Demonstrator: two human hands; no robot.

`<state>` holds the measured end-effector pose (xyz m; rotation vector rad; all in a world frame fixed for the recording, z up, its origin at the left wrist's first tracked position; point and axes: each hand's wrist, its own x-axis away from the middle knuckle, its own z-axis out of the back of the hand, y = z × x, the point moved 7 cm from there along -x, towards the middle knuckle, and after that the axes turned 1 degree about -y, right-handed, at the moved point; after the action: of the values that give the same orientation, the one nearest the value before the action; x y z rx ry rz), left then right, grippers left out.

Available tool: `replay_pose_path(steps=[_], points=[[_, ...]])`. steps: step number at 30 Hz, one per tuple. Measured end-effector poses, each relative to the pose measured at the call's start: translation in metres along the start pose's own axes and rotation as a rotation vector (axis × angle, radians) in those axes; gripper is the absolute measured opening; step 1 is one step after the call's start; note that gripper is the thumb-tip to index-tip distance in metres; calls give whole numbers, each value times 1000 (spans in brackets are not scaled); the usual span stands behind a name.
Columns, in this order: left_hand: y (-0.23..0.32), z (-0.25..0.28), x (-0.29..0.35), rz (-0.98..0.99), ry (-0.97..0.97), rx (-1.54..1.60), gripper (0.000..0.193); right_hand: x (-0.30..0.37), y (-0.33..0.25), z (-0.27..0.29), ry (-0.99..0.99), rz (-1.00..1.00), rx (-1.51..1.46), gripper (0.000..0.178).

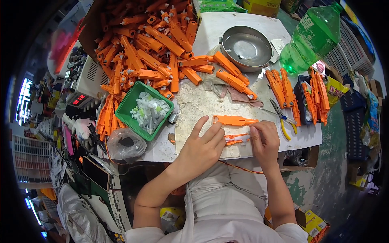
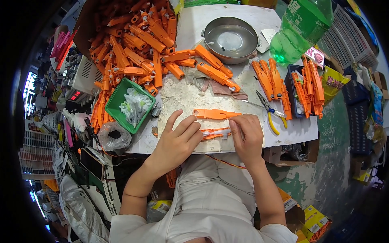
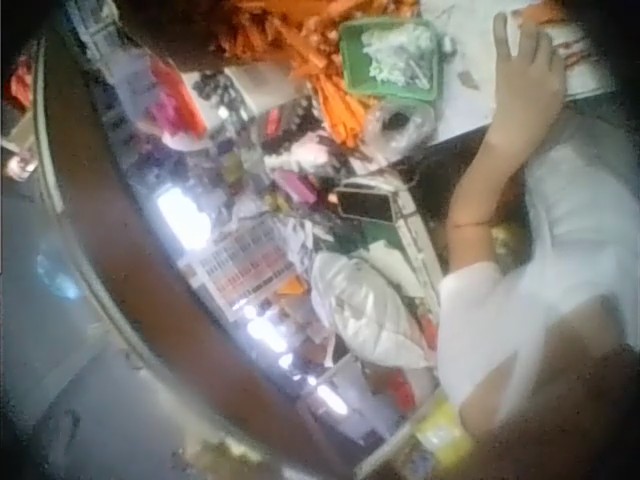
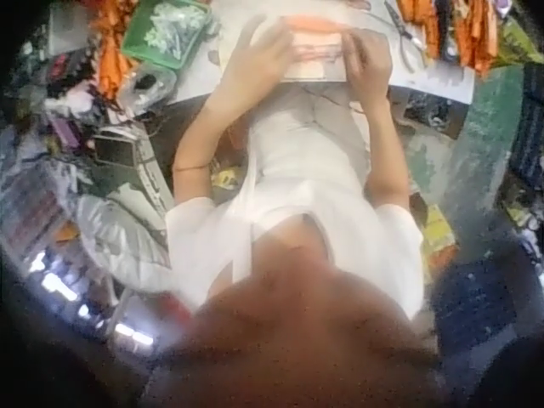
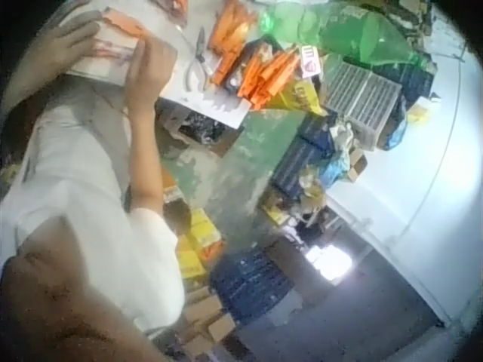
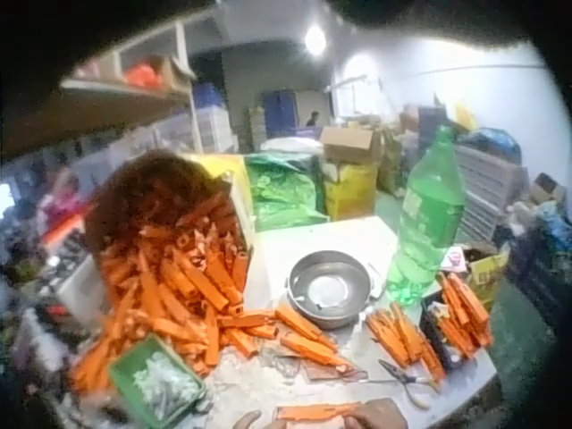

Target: The person assembles a plastic toy gun by fitting toy components, springs, and screws into the plastic housing. The person uses pliers and a screwdriver to secure the internal parts.

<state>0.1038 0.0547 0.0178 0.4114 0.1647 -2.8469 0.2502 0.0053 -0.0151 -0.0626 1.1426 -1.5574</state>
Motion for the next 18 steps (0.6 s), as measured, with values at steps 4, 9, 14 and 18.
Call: replay_pose_path(steps=[4, 9, 14, 18], points=[[-2, 0, 1, 61, 6, 50, 13, 0, 0, 0, -9, -11, 2, 7], [3, 2, 24, 190, 167, 105, 18, 1, -10, -2, -97, 102, 5, 17], [26, -11, 47, 282, 206, 76, 38, -2, -39, -18, -343, 299, 77, 35], [31, -23, 50, 354, 141, 45, 41, -6, -39, -31, -439, 333, 85, 32]])
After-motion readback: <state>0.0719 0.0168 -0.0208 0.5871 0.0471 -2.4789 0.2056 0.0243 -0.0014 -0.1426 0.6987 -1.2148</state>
